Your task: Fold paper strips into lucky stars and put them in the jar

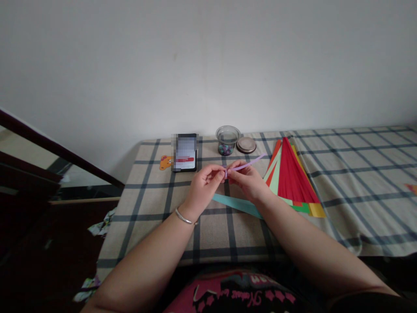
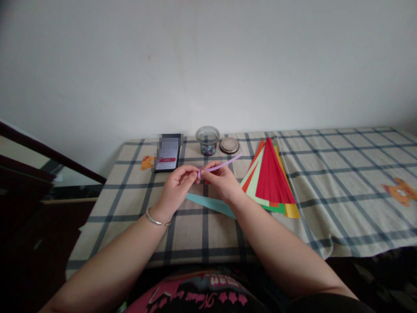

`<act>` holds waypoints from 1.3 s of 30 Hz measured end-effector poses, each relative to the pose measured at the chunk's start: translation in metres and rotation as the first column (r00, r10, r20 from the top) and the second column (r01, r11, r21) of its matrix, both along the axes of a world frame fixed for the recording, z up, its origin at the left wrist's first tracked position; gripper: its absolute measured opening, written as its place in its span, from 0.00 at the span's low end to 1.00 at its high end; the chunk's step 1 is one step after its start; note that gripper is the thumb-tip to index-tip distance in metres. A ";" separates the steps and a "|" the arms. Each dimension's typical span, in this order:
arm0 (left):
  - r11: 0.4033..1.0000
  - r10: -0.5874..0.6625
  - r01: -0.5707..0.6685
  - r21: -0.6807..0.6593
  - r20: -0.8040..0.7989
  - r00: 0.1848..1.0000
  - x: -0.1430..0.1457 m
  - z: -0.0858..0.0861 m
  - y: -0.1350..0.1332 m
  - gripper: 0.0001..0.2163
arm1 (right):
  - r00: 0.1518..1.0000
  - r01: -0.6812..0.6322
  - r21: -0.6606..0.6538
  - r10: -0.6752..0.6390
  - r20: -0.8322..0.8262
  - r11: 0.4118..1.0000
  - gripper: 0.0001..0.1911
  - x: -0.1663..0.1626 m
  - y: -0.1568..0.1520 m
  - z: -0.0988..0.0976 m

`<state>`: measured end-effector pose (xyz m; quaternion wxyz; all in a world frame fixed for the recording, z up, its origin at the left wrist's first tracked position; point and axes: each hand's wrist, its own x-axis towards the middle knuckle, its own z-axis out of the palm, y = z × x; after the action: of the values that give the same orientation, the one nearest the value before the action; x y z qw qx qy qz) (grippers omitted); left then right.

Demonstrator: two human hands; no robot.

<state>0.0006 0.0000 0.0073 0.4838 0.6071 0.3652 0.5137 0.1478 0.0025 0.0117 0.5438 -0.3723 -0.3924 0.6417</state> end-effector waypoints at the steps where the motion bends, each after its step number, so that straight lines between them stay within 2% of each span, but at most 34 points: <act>1: 1.000 -0.006 0.006 0.003 -0.007 1.000 0.000 0.000 -0.001 0.10 | 1.000 0.009 -0.007 -0.009 0.003 1.000 0.19 0.000 0.000 0.000; 8: 0.994 0.026 -0.011 0.109 -0.139 0.990 0.000 0.000 -0.003 0.08 | 0.999 0.039 -0.007 -0.039 0.033 0.999 0.20 -0.001 0.001 -0.001; 12: 0.992 0.059 -0.038 0.118 -0.177 0.982 0.000 -0.001 -0.003 0.08 | 0.999 0.027 -0.023 -0.026 0.047 0.999 0.19 0.000 0.001 0.000; 25: 0.999 -0.010 0.010 -0.045 0.000 1.000 0.001 -0.005 0.002 0.10 | 0.998 0.019 -0.017 -0.018 0.054 1.000 0.20 0.000 0.000 0.001; 39: 0.994 -0.027 0.035 -0.101 0.079 0.996 0.001 0.002 -0.001 0.09 | 1.000 0.000 -0.046 0.000 0.006 0.999 0.19 0.001 0.000 -0.002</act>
<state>0.0015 -0.0009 0.0097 0.5361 0.5667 0.3625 0.5099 0.1490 0.0021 0.0099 0.5341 -0.3865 -0.3791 0.6493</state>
